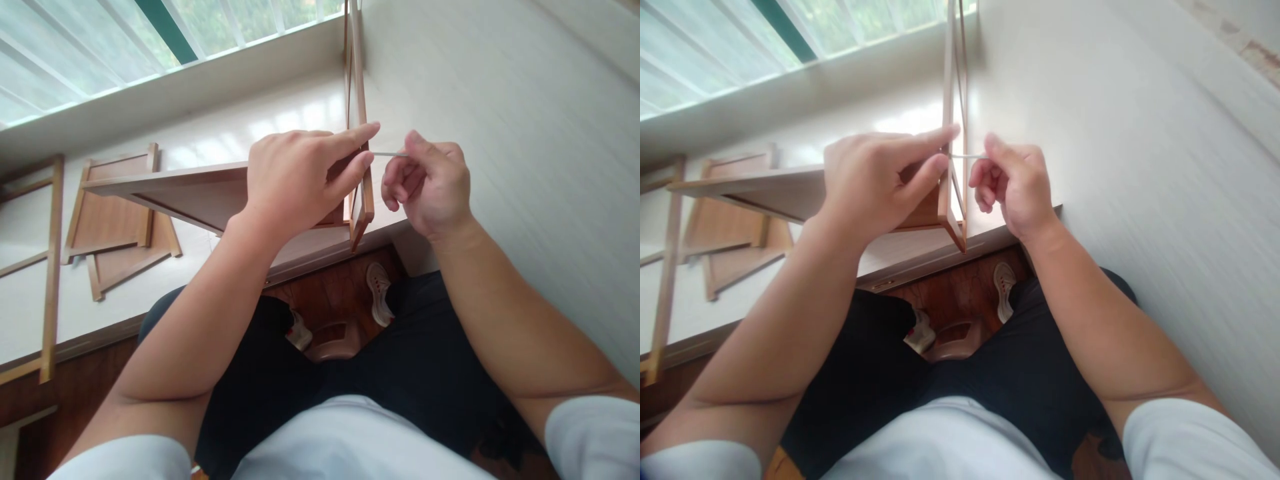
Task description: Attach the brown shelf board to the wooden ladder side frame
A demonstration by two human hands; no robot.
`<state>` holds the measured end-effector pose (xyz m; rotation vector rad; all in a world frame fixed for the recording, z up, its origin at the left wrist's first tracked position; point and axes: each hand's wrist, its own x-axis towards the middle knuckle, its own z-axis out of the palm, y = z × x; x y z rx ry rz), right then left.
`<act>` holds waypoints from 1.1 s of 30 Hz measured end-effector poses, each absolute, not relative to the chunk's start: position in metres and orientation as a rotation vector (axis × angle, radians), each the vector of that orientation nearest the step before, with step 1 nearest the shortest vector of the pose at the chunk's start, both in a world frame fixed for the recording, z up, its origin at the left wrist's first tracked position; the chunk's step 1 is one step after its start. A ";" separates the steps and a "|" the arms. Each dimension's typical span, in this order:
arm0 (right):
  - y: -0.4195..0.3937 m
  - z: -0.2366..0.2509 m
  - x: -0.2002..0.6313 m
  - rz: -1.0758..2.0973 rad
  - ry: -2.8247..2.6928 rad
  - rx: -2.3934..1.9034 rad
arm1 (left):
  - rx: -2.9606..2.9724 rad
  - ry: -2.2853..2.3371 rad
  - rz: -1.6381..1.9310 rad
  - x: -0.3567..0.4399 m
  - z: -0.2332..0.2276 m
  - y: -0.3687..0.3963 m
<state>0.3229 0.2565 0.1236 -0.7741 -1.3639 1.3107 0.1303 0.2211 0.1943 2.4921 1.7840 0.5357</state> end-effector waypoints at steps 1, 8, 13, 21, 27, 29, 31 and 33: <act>0.257 0.125 0.324 1.349 -1.357 -0.766 | 2.495 1.784 0.532 0.130 0.194 0.221; 0.262 0.128 0.331 1.518 -1.337 -0.862 | 2.505 1.777 0.548 0.131 0.194 0.223; 0.261 0.135 0.332 1.725 -1.253 -0.831 | 2.471 1.746 0.632 0.131 0.194 0.221; 0.260 0.140 0.332 1.799 -1.184 -0.829 | 2.465 1.750 0.674 0.133 0.193 0.220; 0.259 0.139 0.330 1.728 -1.198 -0.791 | 2.508 1.761 0.674 0.133 0.192 0.220; 0.260 0.138 0.330 1.709 -1.188 -0.814 | 2.512 1.761 0.673 0.132 0.192 0.220; 0.261 0.139 0.332 1.690 -1.177 -0.834 | 2.511 1.758 0.674 0.132 0.192 0.220; 0.263 0.139 0.335 1.670 -1.174 -0.836 | 2.508 1.755 0.667 0.132 0.192 0.221</act>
